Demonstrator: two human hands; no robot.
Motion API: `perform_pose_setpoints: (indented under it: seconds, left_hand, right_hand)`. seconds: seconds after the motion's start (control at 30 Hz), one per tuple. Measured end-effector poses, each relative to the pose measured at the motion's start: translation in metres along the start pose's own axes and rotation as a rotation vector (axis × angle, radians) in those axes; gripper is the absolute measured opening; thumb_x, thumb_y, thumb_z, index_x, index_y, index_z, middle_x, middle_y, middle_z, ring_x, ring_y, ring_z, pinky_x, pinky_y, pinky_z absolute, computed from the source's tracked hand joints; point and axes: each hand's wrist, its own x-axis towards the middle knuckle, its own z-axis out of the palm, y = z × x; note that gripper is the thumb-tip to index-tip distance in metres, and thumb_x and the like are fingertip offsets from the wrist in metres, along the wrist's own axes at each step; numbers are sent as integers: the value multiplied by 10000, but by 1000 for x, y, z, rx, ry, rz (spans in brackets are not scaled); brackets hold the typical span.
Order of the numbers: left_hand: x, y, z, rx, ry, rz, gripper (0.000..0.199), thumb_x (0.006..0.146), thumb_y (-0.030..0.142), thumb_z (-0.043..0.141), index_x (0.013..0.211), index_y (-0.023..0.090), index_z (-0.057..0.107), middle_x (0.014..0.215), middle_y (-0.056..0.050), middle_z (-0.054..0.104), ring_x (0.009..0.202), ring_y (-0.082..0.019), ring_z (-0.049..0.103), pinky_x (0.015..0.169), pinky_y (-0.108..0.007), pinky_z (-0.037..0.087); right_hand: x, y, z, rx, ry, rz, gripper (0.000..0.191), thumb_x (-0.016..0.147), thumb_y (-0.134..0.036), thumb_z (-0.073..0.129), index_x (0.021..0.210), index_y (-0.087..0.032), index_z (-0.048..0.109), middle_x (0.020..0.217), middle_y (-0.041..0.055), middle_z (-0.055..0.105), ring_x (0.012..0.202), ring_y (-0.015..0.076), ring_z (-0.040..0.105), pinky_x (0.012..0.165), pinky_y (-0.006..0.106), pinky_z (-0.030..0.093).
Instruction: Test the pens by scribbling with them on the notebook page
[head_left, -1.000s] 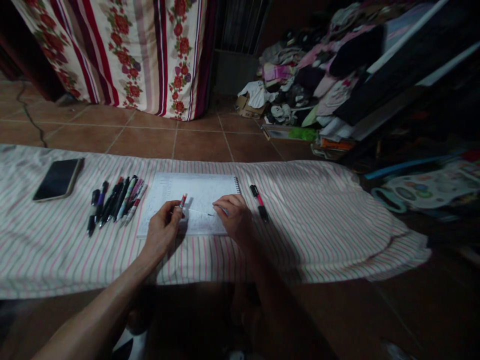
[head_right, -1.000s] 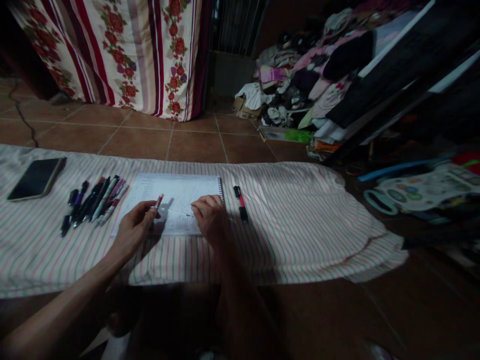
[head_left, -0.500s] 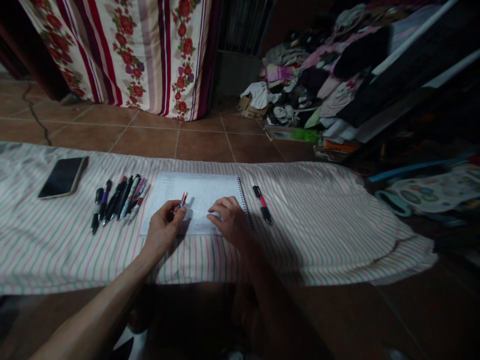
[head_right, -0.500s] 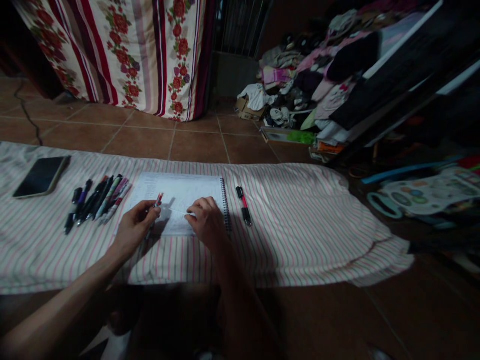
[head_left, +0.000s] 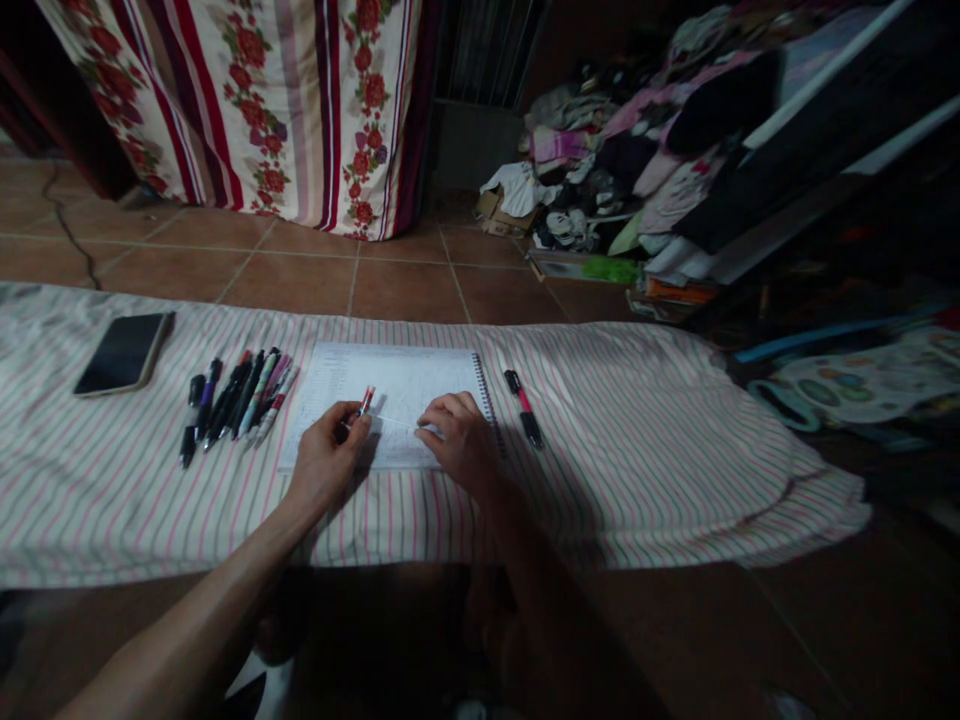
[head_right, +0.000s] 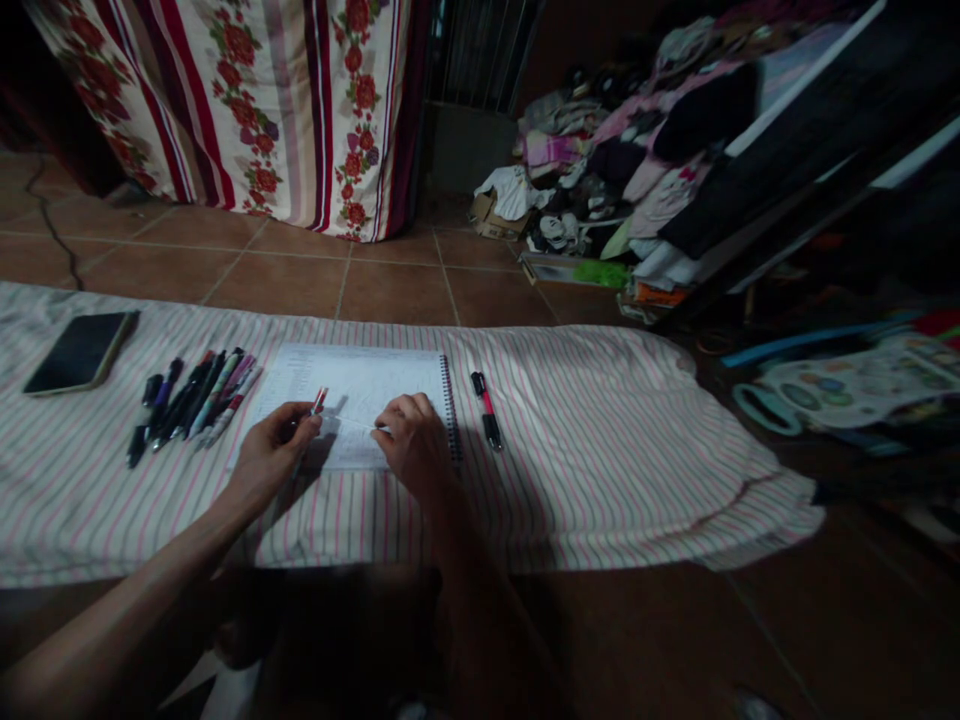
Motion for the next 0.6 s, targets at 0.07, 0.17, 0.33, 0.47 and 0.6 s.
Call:
perform_pose_setpoints:
  seconds: [0.07,0.17,0.33,0.47,0.6]
  left_hand:
    - [0,1,0,5,0,6,315,740,429,572,899,165,639,650,14,579,541,-124,496,522,-236,381]
    - [-1,2,1,5,-6,2,319,739,427,568,908,166,638,649,16,580,537,-124,492,518,-236,376]
    - [0,3,1,15,17,8,317,728,426,570,894,167,644,632,21,571,529,-122,484,514,-232,368]
    - [1,0,1,19,11,0,321,737,433,571,900,165,638,630,22,557,525,-123,473,510,-231,362]
    - [1,0,1,34,10,-2,314,744,426,561,902,165,637,618,24,548,517,-119,462,495,-225,353]
  right_hand:
    - [0,0,1,-3,8,4,41,773,-199,654,733,-204,646,837,44,610,844,201,497,739,345,438]
    - [1,-1,2,-7,24,19,58,780,-169,628,736,-206,635,836,43,616,848,202,503,743,341,434]
    - [2,-1,0,-3,56,26,52,792,-168,602,765,-212,605,808,36,641,824,207,523,740,336,427]
    - [3,-2,-1,19,74,61,63,792,-161,594,757,-212,584,765,26,650,784,205,543,719,327,424]
    - [3,-1,-1,90,96,96,85,789,-148,580,737,-215,574,744,16,649,759,197,560,719,322,435]
